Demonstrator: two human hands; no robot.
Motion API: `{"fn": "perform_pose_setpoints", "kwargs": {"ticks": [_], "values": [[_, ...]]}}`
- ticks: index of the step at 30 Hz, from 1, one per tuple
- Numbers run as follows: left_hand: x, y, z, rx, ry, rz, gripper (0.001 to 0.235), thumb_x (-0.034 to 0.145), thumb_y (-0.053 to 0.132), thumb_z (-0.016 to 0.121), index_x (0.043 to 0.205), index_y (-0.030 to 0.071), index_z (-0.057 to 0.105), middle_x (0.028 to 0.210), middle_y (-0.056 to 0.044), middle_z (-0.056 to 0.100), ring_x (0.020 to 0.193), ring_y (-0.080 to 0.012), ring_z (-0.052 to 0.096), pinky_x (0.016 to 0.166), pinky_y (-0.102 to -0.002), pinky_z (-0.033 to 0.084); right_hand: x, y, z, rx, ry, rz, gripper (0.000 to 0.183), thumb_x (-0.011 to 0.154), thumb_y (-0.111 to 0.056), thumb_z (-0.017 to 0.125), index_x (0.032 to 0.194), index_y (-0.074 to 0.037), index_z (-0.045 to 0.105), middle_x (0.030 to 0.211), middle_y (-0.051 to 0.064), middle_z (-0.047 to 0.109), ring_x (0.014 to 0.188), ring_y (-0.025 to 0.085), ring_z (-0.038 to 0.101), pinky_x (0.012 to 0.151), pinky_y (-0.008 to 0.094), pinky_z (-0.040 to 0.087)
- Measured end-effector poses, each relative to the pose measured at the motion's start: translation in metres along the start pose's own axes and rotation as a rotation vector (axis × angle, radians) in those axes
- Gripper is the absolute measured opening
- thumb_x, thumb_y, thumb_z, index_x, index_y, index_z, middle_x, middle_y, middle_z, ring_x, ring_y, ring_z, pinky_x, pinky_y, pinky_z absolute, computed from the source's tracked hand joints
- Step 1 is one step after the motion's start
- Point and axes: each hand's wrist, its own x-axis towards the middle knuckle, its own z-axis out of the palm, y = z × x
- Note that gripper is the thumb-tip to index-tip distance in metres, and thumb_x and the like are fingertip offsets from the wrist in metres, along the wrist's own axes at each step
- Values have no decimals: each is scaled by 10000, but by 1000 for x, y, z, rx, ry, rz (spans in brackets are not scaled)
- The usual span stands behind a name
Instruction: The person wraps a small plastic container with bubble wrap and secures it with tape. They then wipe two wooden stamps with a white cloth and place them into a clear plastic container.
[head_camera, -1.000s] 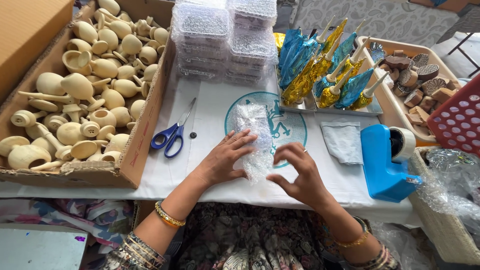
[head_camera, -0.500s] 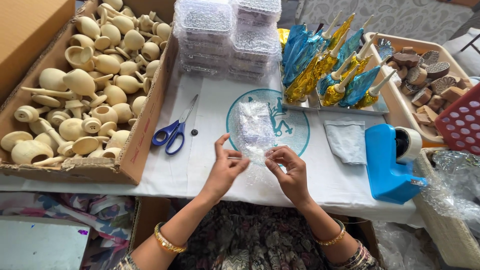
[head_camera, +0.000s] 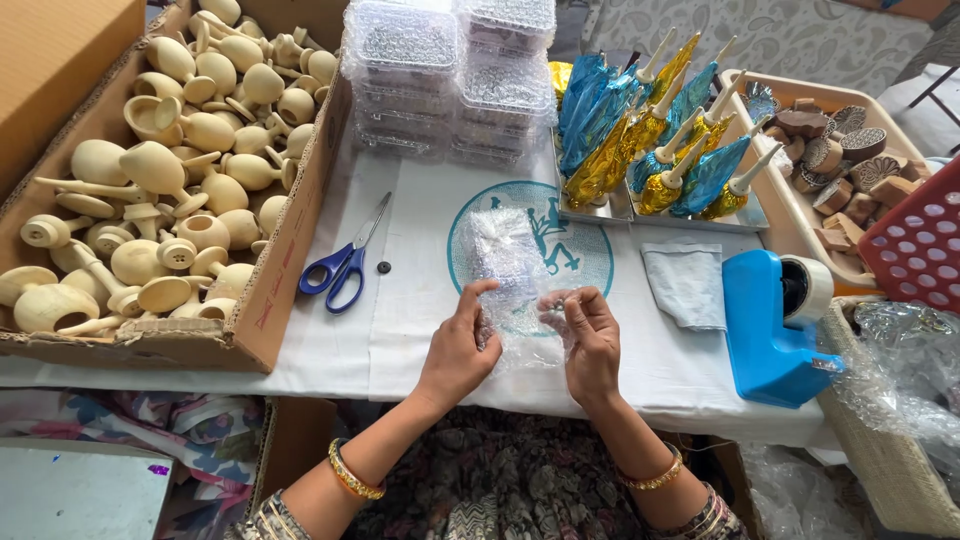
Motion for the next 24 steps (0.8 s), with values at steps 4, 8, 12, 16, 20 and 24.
{"fn": "perform_pose_setpoints", "kwargs": {"ticks": [4, 8, 12, 16, 20, 24], "values": [[-7, 6, -2, 15, -54, 11, 593, 838, 108, 661, 1395, 178, 470, 682, -108, 563, 609, -252, 627, 633, -415, 531, -3, 2, 3, -19, -24, -3, 85, 1048, -176, 598, 1020, -96, 605, 1044, 93, 705, 1042, 211, 674, 930, 384, 547], [-8, 2, 2, 92, -52, 164, 420, 848, 102, 679, 1248, 99, 548, 820, -126, 652, 721, -300, 689, 707, -423, 547, -8, 16, -4, -194, -99, -90, 65, 1042, -126, 621, 1055, -63, 614, 1122, 77, 656, 1075, 182, 630, 952, 359, 507], [-8, 18, -4, 207, -151, 159, 409, 849, 133, 715, 1230, 76, 577, 919, -126, 649, 822, -295, 676, 785, -413, 547, -9, 19, -6, -433, -197, -294, 80, 1041, -82, 644, 1050, -29, 584, 1241, 79, 575, 1202, 169, 557, 1029, 325, 459], [-4, 2, -20, 346, -257, 223, 390, 877, 246, 772, 1201, 77, 637, 981, -118, 615, 949, -259, 623, 865, -395, 511, -11, 2, 2, -507, -223, -396, 69, 1051, -73, 637, 1052, -29, 583, 1265, 101, 580, 1260, 199, 563, 1101, 330, 460], [2, -22, -33, 409, -5, 386, 324, 962, 34, 583, 1245, 139, 701, 1067, -54, 622, 1050, -206, 584, 992, -318, 516, -9, 25, -28, -330, -167, -206, 67, 1044, -80, 631, 1079, -41, 590, 1134, 41, 594, 1063, 102, 581, 901, 242, 507], [5, -13, -29, 773, 90, 698, 556, 711, -11, 657, 1250, 125, 686, 1311, -137, 543, 1274, -294, 437, 1105, -475, 339, -7, 19, -16, -251, -124, -159, 73, 1018, -89, 639, 1063, -51, 594, 1010, -7, 623, 923, 51, 590, 823, 212, 502]]}}
